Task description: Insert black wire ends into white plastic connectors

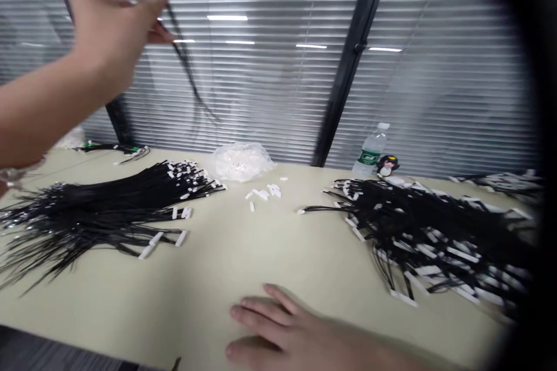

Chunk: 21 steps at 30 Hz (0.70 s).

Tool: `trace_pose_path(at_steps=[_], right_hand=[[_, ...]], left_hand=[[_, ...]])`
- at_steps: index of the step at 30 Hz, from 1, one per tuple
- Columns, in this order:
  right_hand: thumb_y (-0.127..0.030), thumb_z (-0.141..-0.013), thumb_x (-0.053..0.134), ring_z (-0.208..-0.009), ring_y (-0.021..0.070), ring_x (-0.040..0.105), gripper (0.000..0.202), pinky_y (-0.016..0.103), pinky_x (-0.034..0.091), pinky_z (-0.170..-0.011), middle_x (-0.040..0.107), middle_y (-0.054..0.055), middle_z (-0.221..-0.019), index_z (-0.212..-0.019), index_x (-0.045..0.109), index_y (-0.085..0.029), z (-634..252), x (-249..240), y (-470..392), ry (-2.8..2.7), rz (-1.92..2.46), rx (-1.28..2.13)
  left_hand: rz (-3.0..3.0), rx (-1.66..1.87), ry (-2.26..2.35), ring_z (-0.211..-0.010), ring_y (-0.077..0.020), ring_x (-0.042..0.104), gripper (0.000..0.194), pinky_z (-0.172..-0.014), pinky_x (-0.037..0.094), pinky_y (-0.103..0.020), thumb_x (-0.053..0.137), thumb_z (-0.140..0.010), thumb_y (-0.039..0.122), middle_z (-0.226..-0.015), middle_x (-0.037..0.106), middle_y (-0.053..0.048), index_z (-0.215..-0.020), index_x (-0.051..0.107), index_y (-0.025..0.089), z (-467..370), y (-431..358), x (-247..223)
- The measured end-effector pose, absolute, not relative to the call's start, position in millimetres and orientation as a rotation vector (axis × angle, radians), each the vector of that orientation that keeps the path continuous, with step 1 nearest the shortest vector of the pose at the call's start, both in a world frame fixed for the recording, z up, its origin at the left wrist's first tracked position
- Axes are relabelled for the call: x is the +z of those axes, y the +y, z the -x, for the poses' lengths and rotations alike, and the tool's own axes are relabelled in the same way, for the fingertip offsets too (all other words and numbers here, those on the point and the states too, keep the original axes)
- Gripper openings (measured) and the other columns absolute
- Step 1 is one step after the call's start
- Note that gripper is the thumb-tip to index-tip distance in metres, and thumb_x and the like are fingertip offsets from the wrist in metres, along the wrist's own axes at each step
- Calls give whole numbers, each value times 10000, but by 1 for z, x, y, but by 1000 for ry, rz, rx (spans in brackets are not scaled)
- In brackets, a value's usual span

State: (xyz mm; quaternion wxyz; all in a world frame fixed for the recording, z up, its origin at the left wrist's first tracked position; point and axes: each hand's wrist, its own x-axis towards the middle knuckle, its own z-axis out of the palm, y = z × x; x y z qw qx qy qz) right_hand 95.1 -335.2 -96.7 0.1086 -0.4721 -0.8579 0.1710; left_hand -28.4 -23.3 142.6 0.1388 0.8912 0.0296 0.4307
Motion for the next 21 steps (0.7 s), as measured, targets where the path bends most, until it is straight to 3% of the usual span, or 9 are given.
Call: trace_pose_path(at_steps=[1, 2, 5, 8, 12, 15, 17, 21], right_hand=[[-312, -938, 287, -1337, 219, 181, 430, 472, 144, -1088, 220, 83, -1447, -1366, 278, -272, -95, -97, -337, -2489, 1388, 542], [-336, -935, 298, -1340, 213, 169, 441, 456, 131, -1094, 214, 74, -1451, -1372, 263, -284, -95, -98, -339, -2438, 1391, 587], [-446, -872, 431, -1347, 225, 135, 618, 441, 144, -1092, 161, 58, -1468, -1401, 139, -314, -98, -109, -344, -2093, 1482, 810], [-444, -829, 517, -1305, 211, 262, 766, 425, 260, -1050, 201, 74, -1450, -1402, 21, -329, -104, -128, -341, -1486, 1430, 1020], [-395, -850, 512, -1107, 173, 508, 615, 395, 375, -953, 449, 98, -1284, -1364, 192, -292, -114, -142, -325, -914, 989, 1149], [-412, -868, 477, -909, 162, 609, 560, 410, 412, -871, 589, 67, -1084, -1350, 211, -311, -120, -138, -317, -756, 808, 1206], [-437, -861, 475, -784, 149, 626, 492, 341, 438, -768, 630, 53, -936, -1303, 337, -269, -123, -135, -314, -741, 826, 1198], [-470, -837, 488, -558, 98, 544, 404, 221, 373, -544, 603, 36, -668, -998, 604, -117, -136, -137, -312, -592, 954, 1098]], left_hand=[[-2332, 1506, -97, -1125, -298, 368, 474, -583, 356, -256, -138, -627, 182, -901, 469, 8, -567, 306, 27, 17, -44, 137], [-2153, 1428, -153, -1057, -237, 450, 439, -625, 354, -302, -56, -698, 171, -972, 449, 34, -672, 335, -27, 5, -66, 127], [-1794, 977, 10, -1042, -164, 513, 281, -747, 359, -300, 219, -812, 146, -908, 522, 57, -912, 433, -5, -21, -130, 72], [-1450, 550, 165, -973, -184, 592, 130, -862, 428, -296, 505, -786, 197, -905, 629, -3, -866, 545, 103, -24, -172, -4], [-1078, 195, 406, -865, -211, 627, 67, -862, 482, -397, 627, -719, 183, -816, 652, -12, -750, 571, 203, -5, -192, -84], [-1025, 165, 485, -784, -178, 623, 74, -865, 479, -390, 656, -705, 192, -714, 638, 2, -742, 596, 217, 8, -190, -107], [-1103, 133, 502, -787, -188, 619, 60, -854, 477, -389, 663, -706, 225, -700, 638, -11, -718, 605, 212, 14, -187, -108], [-1188, 186, 618, -808, -217, 622, 128, -816, 503, -387, 690, -675, 298, -772, 654, -45, -663, 613, 197, 22, -176, -106]])
